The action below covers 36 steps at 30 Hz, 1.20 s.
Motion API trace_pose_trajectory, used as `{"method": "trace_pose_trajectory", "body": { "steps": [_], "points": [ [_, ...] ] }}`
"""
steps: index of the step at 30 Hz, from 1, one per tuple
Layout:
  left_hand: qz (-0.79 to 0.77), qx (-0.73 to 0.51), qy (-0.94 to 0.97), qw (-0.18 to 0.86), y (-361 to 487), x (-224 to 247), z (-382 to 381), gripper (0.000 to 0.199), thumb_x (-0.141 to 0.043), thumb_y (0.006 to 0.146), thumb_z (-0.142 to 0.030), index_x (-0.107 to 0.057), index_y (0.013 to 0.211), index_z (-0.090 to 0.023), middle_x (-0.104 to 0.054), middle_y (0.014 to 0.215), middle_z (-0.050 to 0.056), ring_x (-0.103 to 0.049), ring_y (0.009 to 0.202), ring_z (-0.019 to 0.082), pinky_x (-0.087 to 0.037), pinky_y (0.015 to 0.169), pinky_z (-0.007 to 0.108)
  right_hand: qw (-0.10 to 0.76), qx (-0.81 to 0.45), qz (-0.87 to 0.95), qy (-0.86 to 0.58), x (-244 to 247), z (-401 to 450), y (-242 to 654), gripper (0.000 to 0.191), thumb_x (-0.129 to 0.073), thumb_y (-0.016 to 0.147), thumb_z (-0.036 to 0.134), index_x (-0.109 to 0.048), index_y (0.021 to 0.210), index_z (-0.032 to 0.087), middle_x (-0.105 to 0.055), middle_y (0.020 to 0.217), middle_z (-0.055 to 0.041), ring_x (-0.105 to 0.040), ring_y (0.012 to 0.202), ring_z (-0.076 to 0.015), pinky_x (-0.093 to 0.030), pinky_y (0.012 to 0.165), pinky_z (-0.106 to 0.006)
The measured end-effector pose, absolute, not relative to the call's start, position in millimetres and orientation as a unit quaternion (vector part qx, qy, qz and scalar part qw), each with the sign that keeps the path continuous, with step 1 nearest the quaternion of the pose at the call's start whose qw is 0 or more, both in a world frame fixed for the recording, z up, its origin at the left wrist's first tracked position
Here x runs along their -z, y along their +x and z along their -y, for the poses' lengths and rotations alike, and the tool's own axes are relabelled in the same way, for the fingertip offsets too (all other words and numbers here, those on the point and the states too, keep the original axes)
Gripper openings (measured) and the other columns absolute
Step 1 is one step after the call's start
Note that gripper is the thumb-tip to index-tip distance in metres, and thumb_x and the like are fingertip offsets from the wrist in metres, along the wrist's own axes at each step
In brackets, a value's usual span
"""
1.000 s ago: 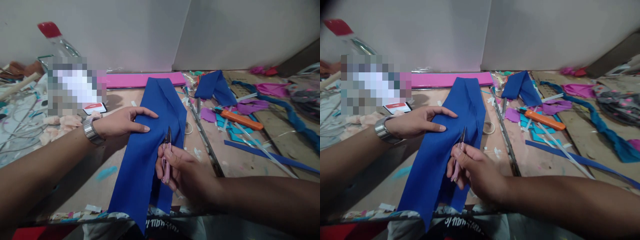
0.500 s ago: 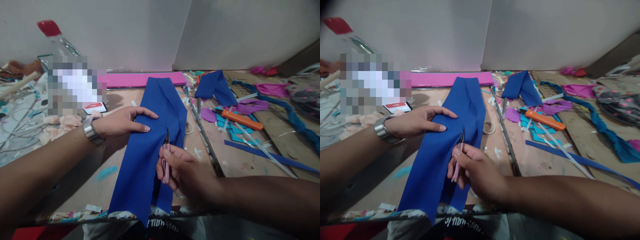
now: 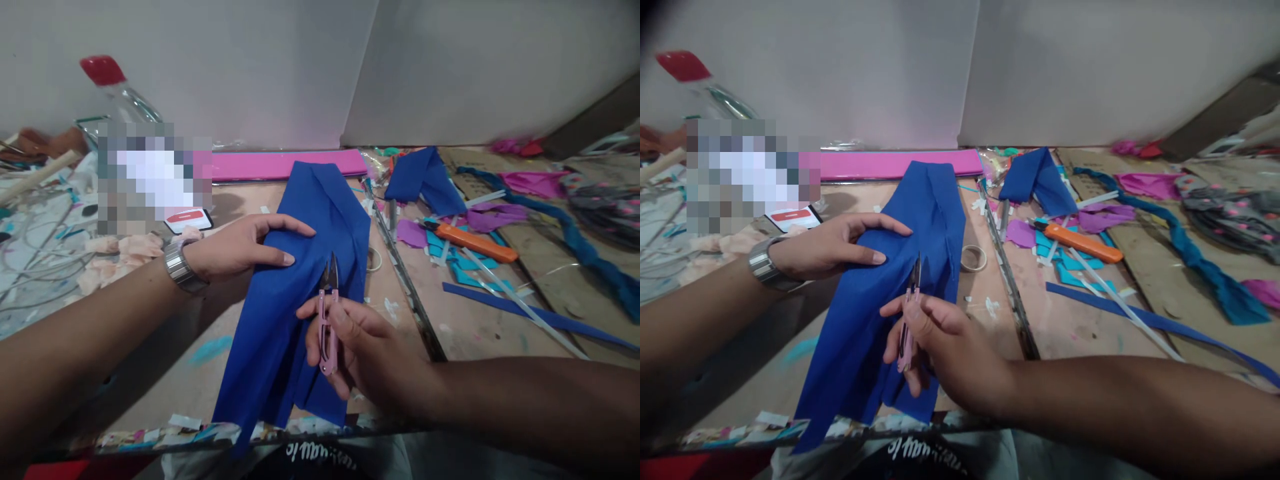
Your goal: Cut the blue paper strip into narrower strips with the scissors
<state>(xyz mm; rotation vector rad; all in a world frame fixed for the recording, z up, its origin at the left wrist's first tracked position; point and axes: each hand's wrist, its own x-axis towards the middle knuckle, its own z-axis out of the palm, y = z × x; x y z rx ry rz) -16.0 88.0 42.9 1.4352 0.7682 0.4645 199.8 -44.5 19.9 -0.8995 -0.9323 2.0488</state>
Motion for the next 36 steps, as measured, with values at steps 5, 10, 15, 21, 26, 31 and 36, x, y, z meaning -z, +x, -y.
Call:
{"method": "trace_pose_trajectory", "body": {
  "steps": [5,10,15,21,26,31,36],
  "points": [
    [-0.376,-0.281,0.601,0.647,-13.4,-43.0,-86.5,0.039,-0.08,0.086,-0.039,-0.074,0.12,-0.021,-0.076,0.11,0.007,-0.071,0.084,0.016,-0.059,0.074,0.026,0.344,-0.784,0.372,-0.359,-24.6,43.1,198.6,0.046,-0.06,0.097,0.063,-0.063,0.109,0.018,-0.067,0.073,0.0016,-0.052,0.043,-0.0052,-0.041,0.041,-0.015],
    [-0.404,-0.368,0.63,0.552,-11.0,-42.7,-85.0,0.047,-0.083,0.082,-0.038,-0.073,0.124,-0.023,-0.072,0.127,0.008,-0.07,0.099,0.019,-0.059,0.081,0.027,0.269,-0.788,0.395,-0.388,-32.5,45.1,203.0,0.044,-0.063,0.095,0.062,-0.061,0.1,0.018,-0.064,0.068,0.0019,-0.048,0.045,-0.0066,-0.037,0.04,-0.016],
    [-0.461,-0.317,0.576,0.596,-10.4,-38.2,-87.4,0.083,-0.087,0.074,-0.025,-0.054,0.15,-0.025,-0.067,0.138,0.012,-0.07,0.111,0.024,-0.06,0.093,0.037,0.287,-0.752,0.454,-0.382,-55.5,45.2,217.6,0.046,-0.069,0.09,0.064,-0.058,0.093,0.019,-0.061,0.063,0.0022,-0.044,0.048,-0.0073,-0.03,0.044,-0.018],
    [-0.493,-0.296,0.559,0.597,-12.3,-28.6,-93.8,0.095,-0.093,0.064,-0.021,-0.053,0.15,-0.022,-0.065,0.142,0.015,-0.07,0.115,0.029,-0.061,0.092,0.037,0.44,-0.439,0.642,-0.449,-76.2,-19.6,235.1,0.045,-0.072,0.088,0.063,-0.065,0.087,0.019,-0.065,0.077,-0.0012,-0.056,0.061,-0.0116,-0.045,0.06,-0.026],
    [-0.489,-0.294,0.523,0.633,-8.7,-34.9,-88.1,0.108,-0.092,0.064,-0.017,-0.04,0.158,-0.019,-0.065,0.141,0.017,-0.074,0.107,0.027,-0.064,0.082,0.034,0.411,-0.54,0.541,-0.497,-57.2,-51.2,238.9,0.05,-0.074,0.083,0.067,-0.066,0.083,0.018,-0.055,0.06,0.0033,-0.047,0.051,-0.0096,-0.036,0.047,-0.022],
    [-0.477,-0.323,0.513,0.636,-6.0,-38.7,-83.4,0.106,-0.09,0.068,-0.015,-0.037,0.159,-0.019,-0.06,0.148,0.018,-0.071,0.114,0.028,-0.065,0.083,0.033,0.349,-0.725,0.395,-0.443,-40.0,-25.5,232.6,0.038,-0.079,0.087,0.05,-0.071,0.099,0.014,-0.065,0.077,0.0001,-0.056,0.051,-0.0064,-0.037,0.04,-0.016],
    [-0.462,-0.359,0.497,0.64,-6.6,-41.3,-83.0,0.1,-0.089,0.07,-0.014,-0.041,0.157,-0.022,-0.056,0.153,0.015,-0.066,0.126,0.026,-0.063,0.089,0.028,0.296,-0.794,0.383,-0.368,-35.7,-6.8,229.8,0.049,-0.077,0.089,0.052,-0.068,0.12,0.014,-0.068,0.074,0.0004,-0.052,0.043,-0.0057,-0.032,0.031,-0.014]
  ]
}}
